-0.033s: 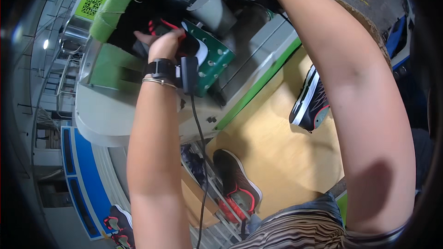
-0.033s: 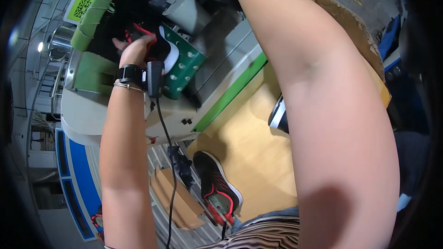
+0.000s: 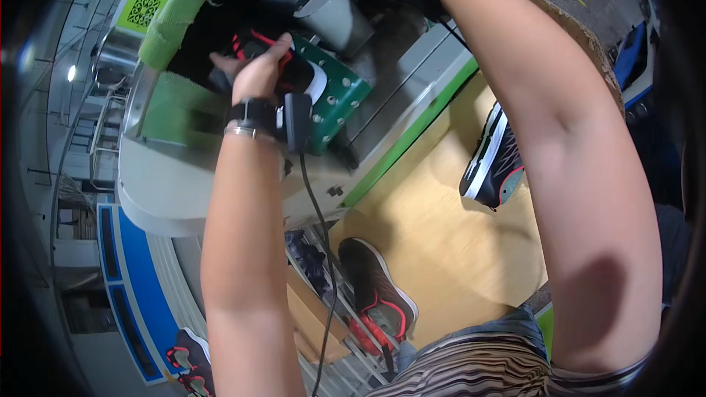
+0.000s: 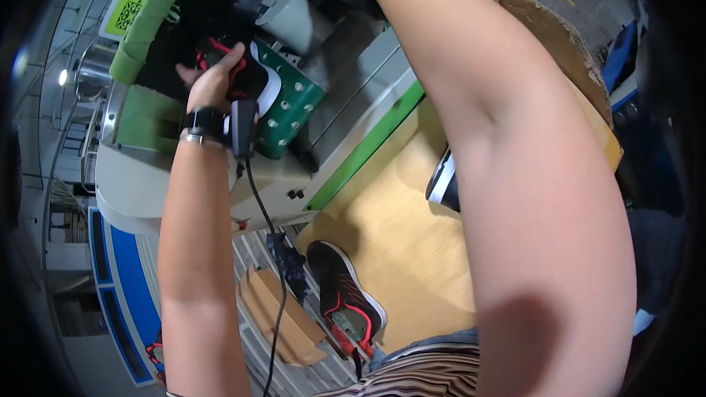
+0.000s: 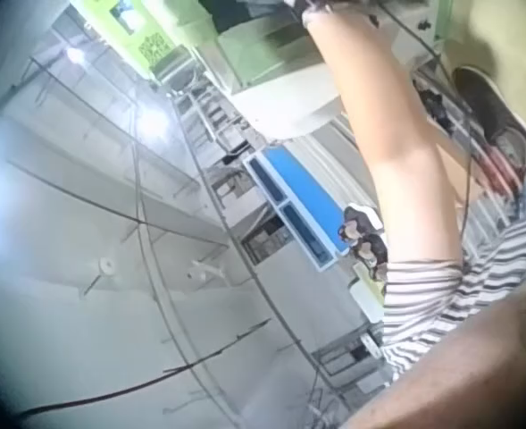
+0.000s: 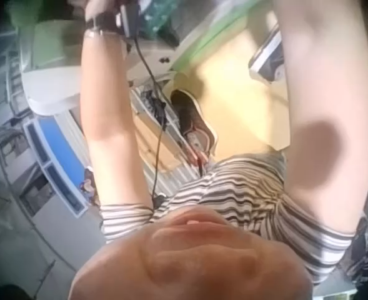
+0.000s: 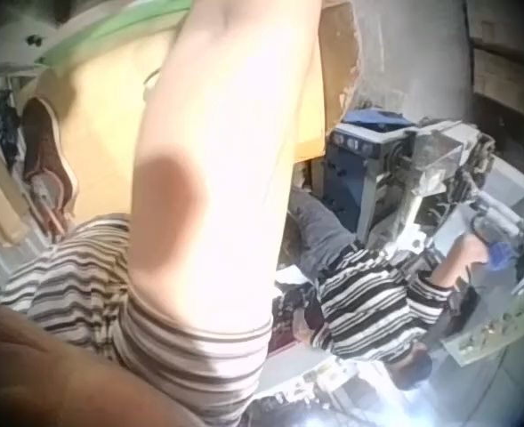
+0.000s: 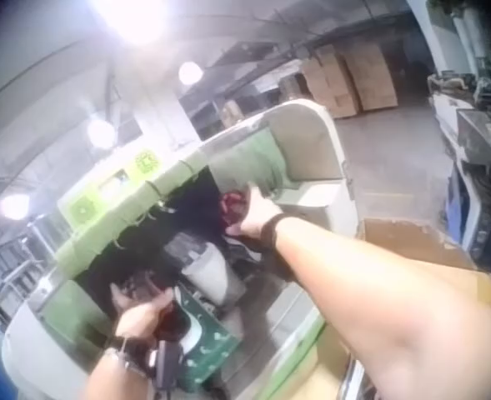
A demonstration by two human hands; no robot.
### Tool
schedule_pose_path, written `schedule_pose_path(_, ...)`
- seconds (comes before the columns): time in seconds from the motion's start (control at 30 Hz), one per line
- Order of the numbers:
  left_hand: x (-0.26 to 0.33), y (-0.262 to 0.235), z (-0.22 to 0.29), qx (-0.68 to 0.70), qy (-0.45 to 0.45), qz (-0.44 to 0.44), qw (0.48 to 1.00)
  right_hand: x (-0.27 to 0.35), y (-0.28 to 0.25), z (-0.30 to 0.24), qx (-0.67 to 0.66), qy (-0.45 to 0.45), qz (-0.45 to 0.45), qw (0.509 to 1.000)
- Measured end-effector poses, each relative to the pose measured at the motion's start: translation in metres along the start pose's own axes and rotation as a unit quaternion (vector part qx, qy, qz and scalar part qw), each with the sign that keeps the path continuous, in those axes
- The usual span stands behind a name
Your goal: The recorder is inspecting and organizing newly manufactured sneakers, checking their laces and placement on a cooling conveyor.
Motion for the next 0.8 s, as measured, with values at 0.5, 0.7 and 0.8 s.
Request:
schedule_pose_path(0.5,0.411,-0.183,-0.093,-0.035,-0.276,-0.163,0.947,0.440,-0.077,-0.108,-0.556,0.555,-0.391,0.479)
schedule_pose_path(0.7,0.448,-0.242,-0.121,-0.201,-0.128,-0.127,0.963,0.452,-0.122,-0.091,-0.579,0.461,-0.393,0.545)
schedule_pose_path(0.8,0.469,-0.257,-0.136,-0.231,-0.123,-0.108,0.959,0.467,-0.183,-0.089,-0.541,0.376,-0.340,0.671)
Point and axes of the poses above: each hand's wrist, its own x-axis away from the middle knuckle, its own y-axis out of the palm, z = x × y, the point moved 8 cm from there along -x, towards the middle knuckle, and after that the axes turned 2 degrees about y, right-handed, at the moved point
